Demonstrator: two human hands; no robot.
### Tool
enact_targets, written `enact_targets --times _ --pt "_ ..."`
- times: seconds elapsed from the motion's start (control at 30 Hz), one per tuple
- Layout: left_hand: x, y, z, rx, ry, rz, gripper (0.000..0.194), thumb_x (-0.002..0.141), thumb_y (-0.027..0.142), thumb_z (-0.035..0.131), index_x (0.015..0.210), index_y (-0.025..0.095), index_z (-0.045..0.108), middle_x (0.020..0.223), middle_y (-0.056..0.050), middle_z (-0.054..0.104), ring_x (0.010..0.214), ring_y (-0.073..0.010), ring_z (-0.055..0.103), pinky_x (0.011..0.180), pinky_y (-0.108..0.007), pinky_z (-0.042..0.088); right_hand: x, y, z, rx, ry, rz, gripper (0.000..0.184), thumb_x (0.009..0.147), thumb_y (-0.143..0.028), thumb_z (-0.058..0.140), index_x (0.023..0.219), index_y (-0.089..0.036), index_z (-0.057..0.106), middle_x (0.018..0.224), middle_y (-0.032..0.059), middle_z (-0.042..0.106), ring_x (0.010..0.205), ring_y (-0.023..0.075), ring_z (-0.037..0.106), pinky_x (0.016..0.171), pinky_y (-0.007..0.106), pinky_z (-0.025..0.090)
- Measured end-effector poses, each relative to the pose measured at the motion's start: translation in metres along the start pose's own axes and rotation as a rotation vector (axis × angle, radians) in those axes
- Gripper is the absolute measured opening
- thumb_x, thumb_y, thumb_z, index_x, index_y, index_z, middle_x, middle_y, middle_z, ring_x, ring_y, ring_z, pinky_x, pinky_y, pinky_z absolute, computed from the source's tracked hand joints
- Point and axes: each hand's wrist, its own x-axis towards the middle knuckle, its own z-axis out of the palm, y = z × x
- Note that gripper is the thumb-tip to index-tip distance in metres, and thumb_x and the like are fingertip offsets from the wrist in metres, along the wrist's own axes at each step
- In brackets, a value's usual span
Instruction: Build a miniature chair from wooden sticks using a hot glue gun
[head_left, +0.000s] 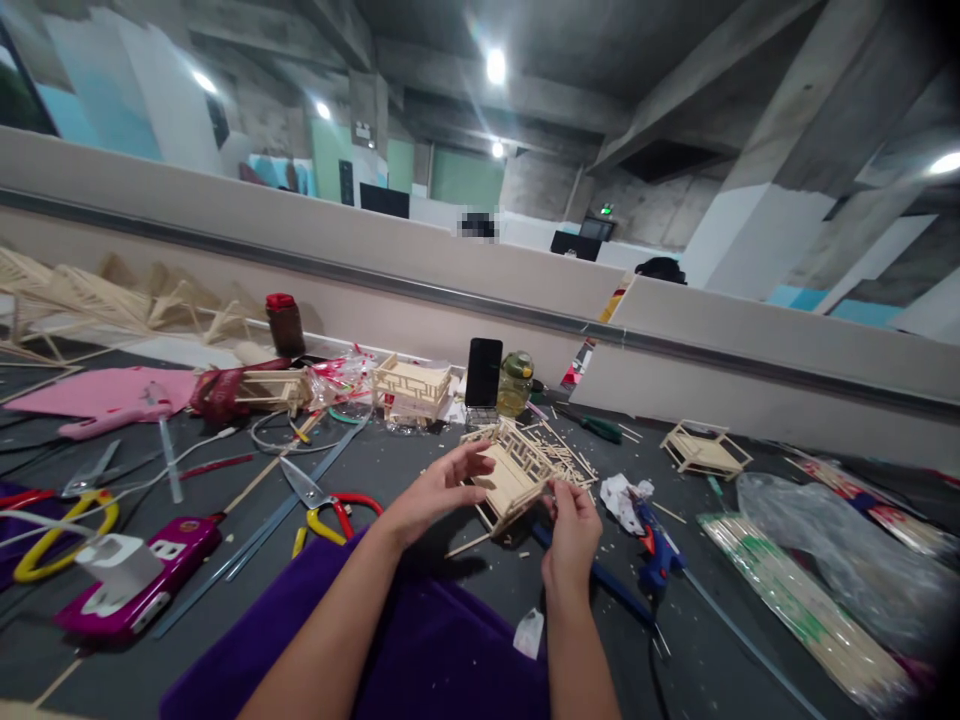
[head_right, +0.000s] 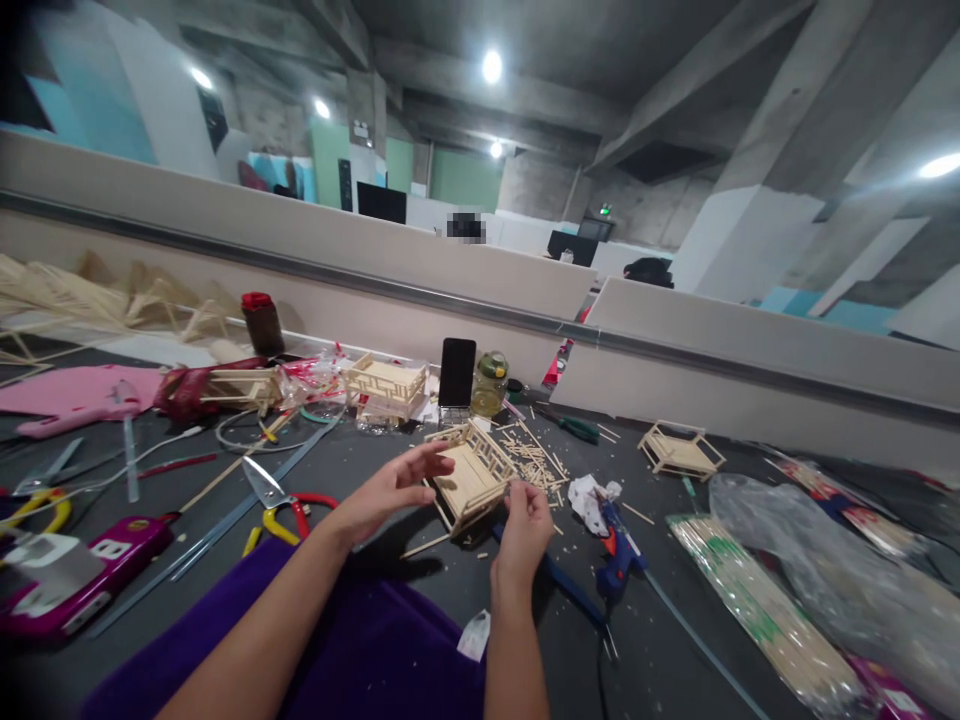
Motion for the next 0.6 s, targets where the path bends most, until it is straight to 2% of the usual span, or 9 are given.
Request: enact_targets --times 0.07,0.1,0.17,0.2,0.27,0.37,0.5,0.6 --pt "0.003 0.000 -0.012 0.040 0.131 0.004 0.052 0.071 0.034 0.076 0.119 0.020 0.063 0.114 -0.012 0.065 0.103 -0.0249 0.062 0.083 -0.035 0.050 0.003 0.001 -0.004 -0.092 0.070 -0.059 0.028 0.071 -0.043 0.068 0.079 -0.016 0.063 0.075 -0.0005 0.064 0.069 0.0136 0.059 0.062 0.024 0.050" --pt "0.005 -0.002 -0.018 0.058 0.248 0.031 0.049 0.071 0.038 0.075 0.115 0.019 0.064 0.110 -0.011 0.066 0.100 -0.0242 0.062 0.078 -0.033 0.050 0.004 0.001 -0.005 -0.125 0.098 -0.077 0.028 0.072 -0.044 0.066 0.080 -0.016 0.063 0.074 -0.0007 0.063 0.068 0.0136 0.058 0.058 0.023 0.048" --pt "0.011 -0.009 -0.027 0.113 0.444 0.096 0.052 0.071 0.047 0.073 0.114 0.019 0.063 0.112 -0.010 0.065 0.103 -0.0240 0.061 0.077 -0.030 0.048 0.006 0.000 -0.009 -0.174 0.118 -0.092 0.030 0.075 -0.045 0.063 0.083 -0.017 0.062 0.071 -0.0011 0.061 0.064 0.0141 0.058 0.051 0.022 0.046" --pt "0.015 -0.014 -0.029 0.123 0.495 0.093 0.056 0.072 0.051 0.072 0.116 0.019 0.061 0.114 -0.010 0.065 0.106 -0.0245 0.060 0.080 -0.031 0.048 0.008 0.000 -0.011 -0.198 0.105 -0.094 0.031 0.076 -0.046 0.062 0.085 -0.017 0.061 0.070 -0.0011 0.061 0.061 0.0143 0.059 0.048 0.022 0.045" --pt "0.020 -0.025 -0.031 0.128 0.520 0.024 0.062 0.075 0.061 0.064 0.120 0.020 0.058 0.116 -0.011 0.065 0.111 -0.0254 0.058 0.089 -0.036 0.045 0.010 0.000 -0.015 -0.266 0.053 -0.100 0.034 0.079 -0.048 0.059 0.091 -0.017 0.059 0.069 -0.0009 0.062 0.054 0.0143 0.059 0.042 0.022 0.043" --pt "0.026 -0.040 -0.030 0.159 0.493 -0.069 0.065 0.079 0.068 0.054 0.126 0.022 0.055 0.123 -0.011 0.064 0.117 -0.0258 0.057 0.100 -0.040 0.039 0.012 0.003 -0.019 -0.380 -0.028 -0.106 0.034 0.081 -0.050 0.055 0.095 -0.018 0.056 0.074 -0.0004 0.063 0.046 0.0135 0.060 0.037 0.021 0.042" --pt "0.029 -0.052 -0.031 0.212 0.510 -0.005 0.063 0.081 0.067 0.052 0.125 0.022 0.057 0.130 -0.012 0.061 0.123 -0.0263 0.053 0.105 -0.040 0.034 0.011 0.007 -0.019 -0.397 -0.102 -0.089 0.031 0.081 -0.049 0.052 0.093 -0.020 0.053 0.086 0.0014 0.063 0.049 0.0138 0.065 0.035 0.020 0.045" --pt "0.028 -0.053 -0.037 0.224 0.571 0.054 0.059 0.078 0.065 0.057 0.117 0.020 0.063 0.125 -0.012 0.064 0.119 -0.0277 0.054 0.103 -0.041 0.036 0.008 0.008 -0.014 -0.300 -0.130 -0.042 0.033 0.080 -0.051 0.053 0.093 -0.020 0.050 0.095 0.0026 0.062 0.052 0.0148 0.068 0.038 0.021 0.048"
